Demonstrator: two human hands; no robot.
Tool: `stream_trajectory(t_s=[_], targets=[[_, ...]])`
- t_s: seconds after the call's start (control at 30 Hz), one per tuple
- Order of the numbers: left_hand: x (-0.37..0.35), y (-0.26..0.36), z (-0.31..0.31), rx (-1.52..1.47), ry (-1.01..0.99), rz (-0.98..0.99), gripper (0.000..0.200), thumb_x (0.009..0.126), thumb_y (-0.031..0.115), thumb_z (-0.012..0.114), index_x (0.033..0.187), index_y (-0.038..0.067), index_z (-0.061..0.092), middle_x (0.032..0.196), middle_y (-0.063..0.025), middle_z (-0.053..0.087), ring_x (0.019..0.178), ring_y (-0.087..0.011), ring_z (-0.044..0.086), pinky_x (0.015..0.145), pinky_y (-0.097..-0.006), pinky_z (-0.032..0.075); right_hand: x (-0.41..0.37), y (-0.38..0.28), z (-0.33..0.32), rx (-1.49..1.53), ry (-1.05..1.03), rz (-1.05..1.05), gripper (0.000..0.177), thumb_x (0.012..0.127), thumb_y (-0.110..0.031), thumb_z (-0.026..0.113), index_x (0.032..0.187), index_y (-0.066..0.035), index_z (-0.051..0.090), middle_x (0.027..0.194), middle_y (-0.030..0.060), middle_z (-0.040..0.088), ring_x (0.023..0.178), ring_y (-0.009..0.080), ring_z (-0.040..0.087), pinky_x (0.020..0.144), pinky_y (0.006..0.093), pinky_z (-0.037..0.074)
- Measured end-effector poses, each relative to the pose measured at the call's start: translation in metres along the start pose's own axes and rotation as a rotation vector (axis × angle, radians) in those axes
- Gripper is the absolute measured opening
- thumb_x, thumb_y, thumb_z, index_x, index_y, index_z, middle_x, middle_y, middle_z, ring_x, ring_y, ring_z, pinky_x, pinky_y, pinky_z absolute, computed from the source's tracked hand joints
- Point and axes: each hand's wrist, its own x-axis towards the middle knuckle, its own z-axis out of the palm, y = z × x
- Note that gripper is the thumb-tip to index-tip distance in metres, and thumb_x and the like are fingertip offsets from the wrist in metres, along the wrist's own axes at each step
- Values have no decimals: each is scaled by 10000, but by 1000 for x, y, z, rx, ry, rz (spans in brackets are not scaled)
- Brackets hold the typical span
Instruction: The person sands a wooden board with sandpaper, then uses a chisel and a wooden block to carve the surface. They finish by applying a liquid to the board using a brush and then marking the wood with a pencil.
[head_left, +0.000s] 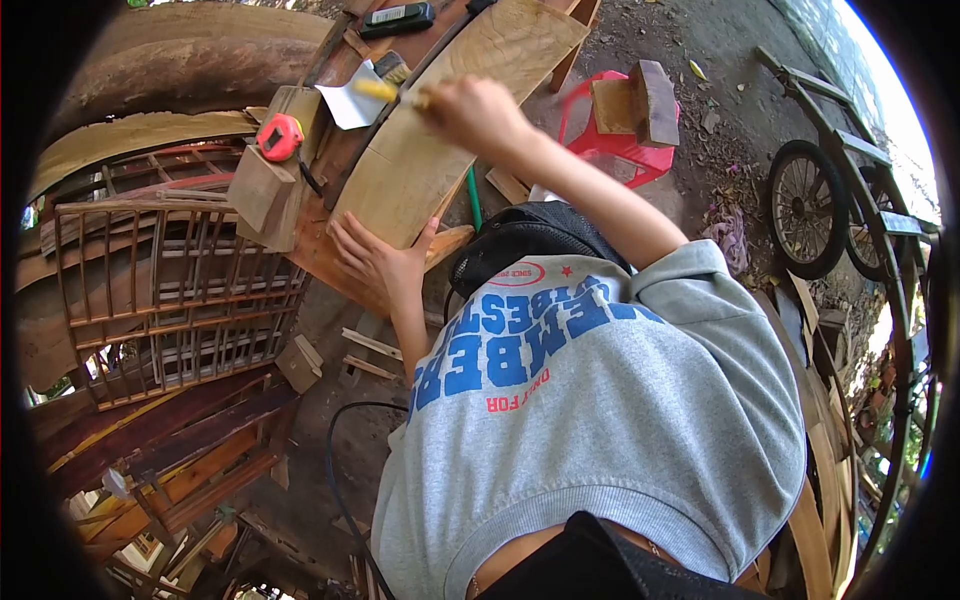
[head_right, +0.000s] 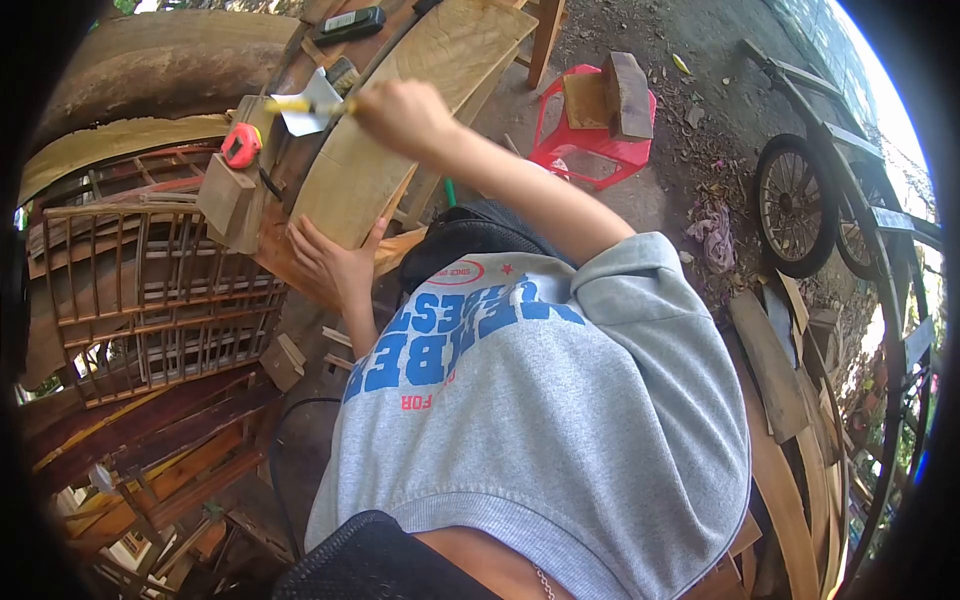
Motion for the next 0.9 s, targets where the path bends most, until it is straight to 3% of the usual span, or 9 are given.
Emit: stream_trajectory(t_s=[0.17, 0.27, 0.33, 0.47, 0.53, 0.6, 0.67, 0.77, 0.9], targets=[[2, 4, -3, 13, -30, -14, 1229, 544, 828, 589, 1374, -21, 271, 1390, -266, 298, 1301, -403, 287, 1013, -580, 255, -10, 6, -25, 117, -255, 115, 420, 880, -397, 552, 711, -25, 650, 623, 151, 614, 580, 318, 623, 568, 407, 502], [3, 5, -3, 13, -25, -16, 1231, 547, 831, 582, 1375, -25, 269, 1389, -269, 297, 1299, -404, 291, 1008, -577, 261, 12, 80, -45, 9, 69, 246, 482, 858, -468, 553, 727, -21, 680, 614, 151, 620, 546, 289, 628, 537, 384, 502], [2, 3, -1, 7, -11, -10, 1232, 549, 828, 585, 1376, -28, 265, 1389, -273, 295, 1298, -404, 292, 1008, -572, 264, 27, 100, -79, 78, 121, 371, 323, 859, -316, 563, 767, -18, 649, 627, 189, 610, 593, 353, 626, 547, 437, 493], [3, 6, 0, -45, 16, 3, 1229, 559, 819, 592, 1377, -36, 258, 1388, -285, 288, 1295, -410, 295, 1008, -554, 271, 22, 107, -30, -411, 245, 169, 375, 838, -392, 567, 817, -27, 650, 628, 153, 617, 544, 299, 632, 539, 404, 524], [3, 3, -1, -28, 7, 15, 1227, 561, 817, 594, 1377, -35, 258, 1387, -286, 287, 1295, -411, 295, 1008, -550, 275, 7, 40, -27, -349, 22, 263, 304, 828, -329, 577, 812, -29, 623, 620, 150, 605, 542, 304, 627, 548, 413, 529], [2, 7, 1, -7, -1, 23, 1224, 563, 815, 596, 1377, -35, 259, 1387, -286, 286, 1294, -413, 296, 1008, -545, 278, -15, 12, -10, 22, 98, 69, 312, 830, -333, 599, 756, -30, 608, 628, 161, 599, 541, 325, 615, 549, 416, 518], [3, 5, 2, 1, 3, 33, 1223, 564, 817, 593, 1377, -34, 259, 1388, -285, 287, 1298, -412, 291, 1007, -545, 280, -26, -12, -22, 233, -181, 18, 360, 841, -365, 606, 722, -25, 620, 609, 169, 587, 548, 342, 602, 552, 419, 500], [4, 4, -1, -34, -4, 23, 1222, 558, 818, 596, 1373, -32, 269, 1383, -282, 295, 1296, -413, 296, 1004, -543, 284, -13, 15, -48, 161, -407, 246, 360, 836, -393, 565, 810, -49, 670, 668, 169, 632, 656, 351, 637, 651, 428, 523], [6, 12, -5, -34, -6, 21, 1163, 582, 757, 650, 1348, -46, 301, 1343, -301, 322, 1262, -434, 316, 1007, -516, 301, 4, 116, -76, 95, 24, 457, 423, 800, -447, 604, 809, -32, 686, 672, 159, 647, 585, 309, 644, 542, 399, 520]])
